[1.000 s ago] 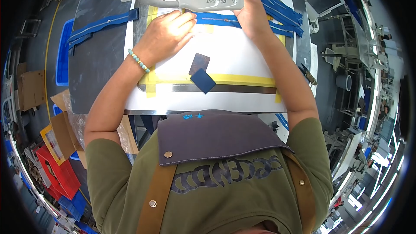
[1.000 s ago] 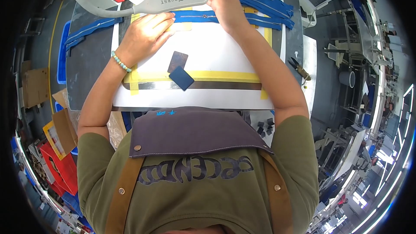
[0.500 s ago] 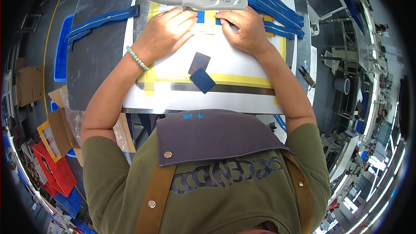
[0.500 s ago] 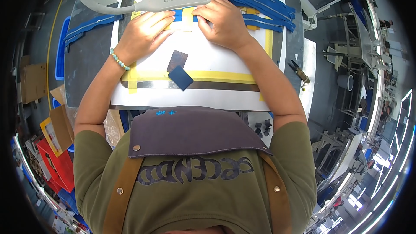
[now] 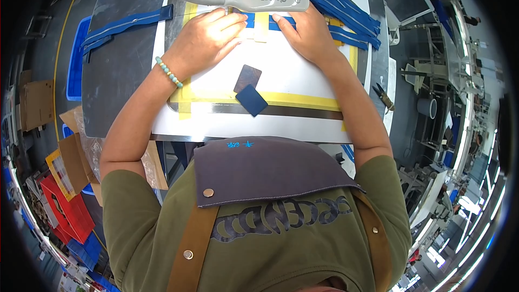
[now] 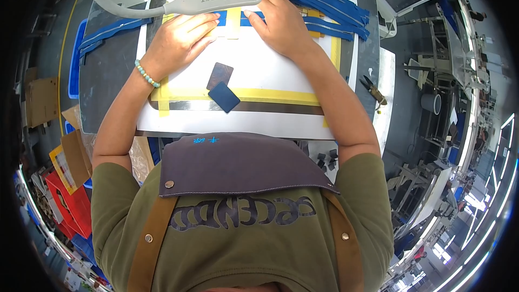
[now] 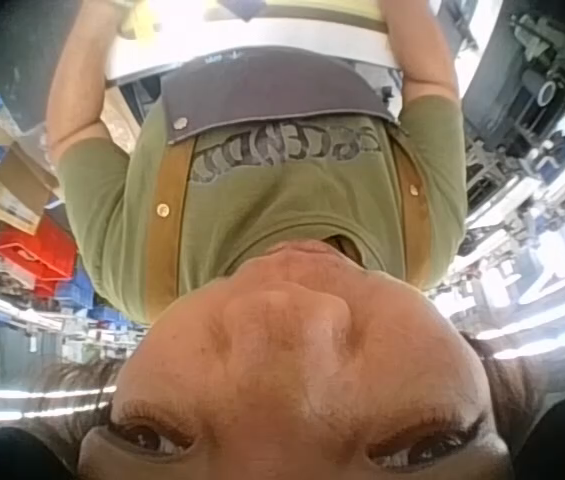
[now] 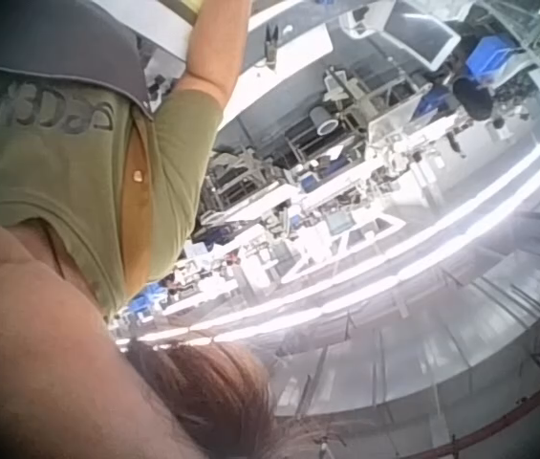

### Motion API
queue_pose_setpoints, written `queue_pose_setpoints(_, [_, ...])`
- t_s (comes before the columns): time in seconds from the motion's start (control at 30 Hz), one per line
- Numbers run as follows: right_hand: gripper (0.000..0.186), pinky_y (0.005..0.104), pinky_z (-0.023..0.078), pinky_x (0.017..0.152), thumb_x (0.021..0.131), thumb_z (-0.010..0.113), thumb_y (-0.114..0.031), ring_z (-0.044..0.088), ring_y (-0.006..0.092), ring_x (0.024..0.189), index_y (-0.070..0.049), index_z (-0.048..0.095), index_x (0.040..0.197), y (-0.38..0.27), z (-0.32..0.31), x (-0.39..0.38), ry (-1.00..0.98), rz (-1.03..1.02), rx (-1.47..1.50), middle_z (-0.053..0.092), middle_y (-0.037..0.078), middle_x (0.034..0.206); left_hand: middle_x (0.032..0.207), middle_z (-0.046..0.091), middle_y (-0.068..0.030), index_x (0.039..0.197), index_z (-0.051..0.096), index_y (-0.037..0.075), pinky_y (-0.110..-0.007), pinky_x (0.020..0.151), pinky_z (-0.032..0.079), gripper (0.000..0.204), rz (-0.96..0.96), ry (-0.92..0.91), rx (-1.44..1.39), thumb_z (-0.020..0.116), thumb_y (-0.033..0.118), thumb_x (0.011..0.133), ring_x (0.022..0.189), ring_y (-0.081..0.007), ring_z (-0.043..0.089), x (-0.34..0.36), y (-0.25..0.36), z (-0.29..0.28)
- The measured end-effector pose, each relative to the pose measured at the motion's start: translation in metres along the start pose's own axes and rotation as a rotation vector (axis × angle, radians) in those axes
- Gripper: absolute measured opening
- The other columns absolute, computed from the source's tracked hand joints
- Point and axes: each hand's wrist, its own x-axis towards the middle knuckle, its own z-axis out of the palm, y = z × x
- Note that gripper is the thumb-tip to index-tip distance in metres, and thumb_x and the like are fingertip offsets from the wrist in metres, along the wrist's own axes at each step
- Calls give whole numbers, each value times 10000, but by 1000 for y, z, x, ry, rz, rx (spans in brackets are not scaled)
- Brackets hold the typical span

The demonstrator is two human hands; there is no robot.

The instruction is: Sewing blue zippers onto small black leather rectangles using an industrial sewing machine.

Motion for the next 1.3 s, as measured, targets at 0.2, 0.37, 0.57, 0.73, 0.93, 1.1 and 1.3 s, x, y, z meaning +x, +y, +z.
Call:
queue_pose_setpoints(0.2, [267, 421, 531, 908, 865, 723, -85, 660, 302, 1048, -51, 748, 1128, 8, -11, -1, -18, -177, -45, 727, 74, 1098, 1220, 743, -74, 1183, 736, 27, -376, 1033, 543, 311, 1, -19, -19, 734, 226, 943, 1099, -238, 685, 0, -1, -2])
queue_pose_setpoints(0.37, [288, 393, 512, 842, 823, 728, -55, 662, 274, 949, -88, 761, 1106, 10, -12, 5, 6, -328, -193, 724, 36, 1057, 1225, 741, -71, 1181, 736, 26, -378, 1036, 541, 305, -5, -16, -25, 731, 218, 944, 1090, -240, 685, 0, -1, -1])
queue_pose_setpoints(0.57, [405, 414, 513, 982, 759, 827, -101, 654, 300, 1084, -80, 739, 1154, 27, -27, 18, 22, -17, -338, 709, 77, 1198, 1237, 740, -77, 1180, 738, 25, -382, 1051, 535, 301, -3, -19, -34, 727, 215, 946, 1115, -246, 685, 0, -2, -3])
queue_pose_setpoints(0.73, [465, 415, 516, 989, 769, 804, -82, 636, 317, 1117, -87, 714, 1225, 51, -27, 26, -78, -68, -357, 691, 87, 1194, 1243, 739, -82, 1181, 739, 22, -382, 1061, 532, 302, -8, -10, -45, 724, 213, 948, 1123, -249, 684, -1, -3, -1])
queue_pose_setpoints(0.93, [470, 382, 522, 977, 791, 720, 9, 632, 319, 1087, -98, 705, 1249, 69, -23, 27, -123, -32, -237, 652, 88, 1140, 1243, 734, -83, 1192, 733, 19, -379, 1048, 540, 314, 7, -11, -53, 726, 216, 947, 1117, -248, 684, 0, -5, 0])
queue_pose_setpoints(1.1, [318, 423, 534, 915, 882, 656, 37, 625, 402, 1053, 1, 657, 1198, 61, -38, 40, 70, -30, -350, 630, 188, 1162, 1242, 731, -83, 1196, 728, 17, -375, 1033, 544, 320, 7, -12, -48, 731, 213, 942, 1116, -249, 682, -3, -6, -1])
queue_pose_setpoints(1.3, [628, 423, 474, 1073, 788, 816, -165, 581, 307, 1218, -125, 651, 1392, 73, -32, 31, -227, -187, -386, 608, 82, 1326, 1238, 729, -85, 1174, 728, 18, -374, 1027, 545, 299, 10, -1, -53, 733, 203, 938, 1116, -254, 681, -1, -4, -1])
